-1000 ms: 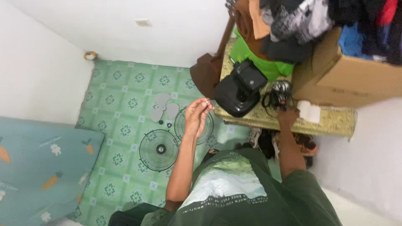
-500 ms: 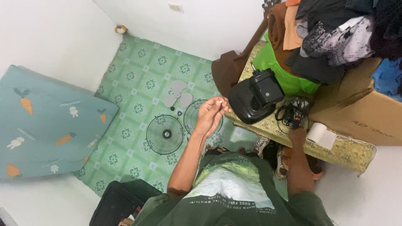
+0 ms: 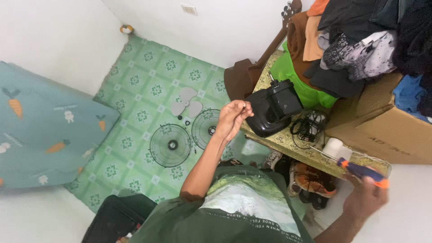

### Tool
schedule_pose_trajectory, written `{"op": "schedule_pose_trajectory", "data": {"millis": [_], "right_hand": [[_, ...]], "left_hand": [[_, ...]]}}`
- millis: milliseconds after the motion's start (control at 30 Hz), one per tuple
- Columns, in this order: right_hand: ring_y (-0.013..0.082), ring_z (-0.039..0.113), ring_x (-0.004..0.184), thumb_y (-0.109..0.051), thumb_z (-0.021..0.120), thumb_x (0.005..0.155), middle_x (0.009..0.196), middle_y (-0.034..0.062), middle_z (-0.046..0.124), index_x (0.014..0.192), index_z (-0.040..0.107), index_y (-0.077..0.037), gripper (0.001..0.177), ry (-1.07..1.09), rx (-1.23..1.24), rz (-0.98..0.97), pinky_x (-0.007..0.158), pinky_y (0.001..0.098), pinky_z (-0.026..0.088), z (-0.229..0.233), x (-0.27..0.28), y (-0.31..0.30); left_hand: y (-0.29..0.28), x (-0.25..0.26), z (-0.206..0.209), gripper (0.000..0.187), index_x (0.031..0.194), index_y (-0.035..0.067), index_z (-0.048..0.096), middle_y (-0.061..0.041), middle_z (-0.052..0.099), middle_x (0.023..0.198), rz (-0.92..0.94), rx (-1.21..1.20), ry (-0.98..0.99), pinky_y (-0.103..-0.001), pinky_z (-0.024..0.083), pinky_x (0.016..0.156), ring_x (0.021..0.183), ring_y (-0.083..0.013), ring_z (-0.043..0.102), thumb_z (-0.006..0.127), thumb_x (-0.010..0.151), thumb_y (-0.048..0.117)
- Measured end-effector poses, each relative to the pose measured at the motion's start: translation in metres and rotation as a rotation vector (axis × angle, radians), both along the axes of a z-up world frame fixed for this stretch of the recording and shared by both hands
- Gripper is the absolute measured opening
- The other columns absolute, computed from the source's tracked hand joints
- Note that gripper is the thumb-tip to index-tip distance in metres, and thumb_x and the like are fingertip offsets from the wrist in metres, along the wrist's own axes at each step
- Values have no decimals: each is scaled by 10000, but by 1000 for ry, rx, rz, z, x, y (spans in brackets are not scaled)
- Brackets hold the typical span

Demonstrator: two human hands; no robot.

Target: The person uses a screwdriver to remove and reattach screws on the housing of an electric fan motor. They repeatedly open and close the motor casing, handling the motor and screwdriver throughout the clip.

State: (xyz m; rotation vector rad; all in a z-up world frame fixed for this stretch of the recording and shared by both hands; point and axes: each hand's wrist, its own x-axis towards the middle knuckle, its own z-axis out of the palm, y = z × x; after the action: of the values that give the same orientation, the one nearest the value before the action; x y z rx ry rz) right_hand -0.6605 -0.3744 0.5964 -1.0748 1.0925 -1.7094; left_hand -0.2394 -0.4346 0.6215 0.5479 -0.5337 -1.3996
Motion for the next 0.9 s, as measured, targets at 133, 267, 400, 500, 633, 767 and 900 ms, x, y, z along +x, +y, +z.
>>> {"op": "schedule_pose_trajectory", "data": {"millis": [133,267,400,500,633,767,900], "right_hand": [[352,717,1050,-312,693,1088,1169,243,679,1318,556,78,473,-60,-271,31,829,452,648,52,36,-27],[392,716,1084,-319,735,1099,1213,263,655,1391,500,64,536,-166,-364,162,882,501,658,83,93,-54],[356,690,1129,-384,725,1088,1221,279,654,1394,509,50,573,-127,-369,334,881,479,647,108,134,-61],[347,708,1009,-416,720,1074,1186,299,656,1377,496,39,590,-95,-364,372,842,464,633,118,155,-65],[340,698,1071,-464,700,1087,1211,292,644,1362,465,45,625,-79,-342,394,882,479,644,122,171,-64],[342,710,1028,-487,691,1076,1196,286,652,1382,464,39,649,-66,-329,392,853,473,651,121,177,-66],[343,712,989,-493,698,1064,1185,290,659,1377,462,45,666,-62,-296,394,850,474,644,120,179,-66]], "left_hand": [[-8,-6,3,177,1070,-6,681,-121,704,1059,-27,-8,67,-382,587,922,963,-209,695,610,1090,155],[-6,-7,14,190,1072,-7,684,-131,716,1067,-40,-49,69,-382,595,920,958,-221,712,594,1091,160],[-2,-4,26,205,1082,-4,681,-137,725,1058,-28,-53,68,-381,598,906,942,-222,719,587,1099,178],[4,-1,31,209,1074,-3,675,-133,730,1030,-5,-41,52,-388,603,896,928,-219,723,595,1094,189],[9,3,37,219,1056,-5,669,-133,736,997,10,-22,40,-390,604,876,906,-217,727,603,1092,201],[12,9,40,218,1059,-5,665,-130,731,987,14,-18,38,-391,606,872,900,-216,729,602,1092,201],[10,15,43,204,1057,0,660,-136,733,988,11,-19,10,-390,606,872,902,-221,731,602,1091,193]]}}
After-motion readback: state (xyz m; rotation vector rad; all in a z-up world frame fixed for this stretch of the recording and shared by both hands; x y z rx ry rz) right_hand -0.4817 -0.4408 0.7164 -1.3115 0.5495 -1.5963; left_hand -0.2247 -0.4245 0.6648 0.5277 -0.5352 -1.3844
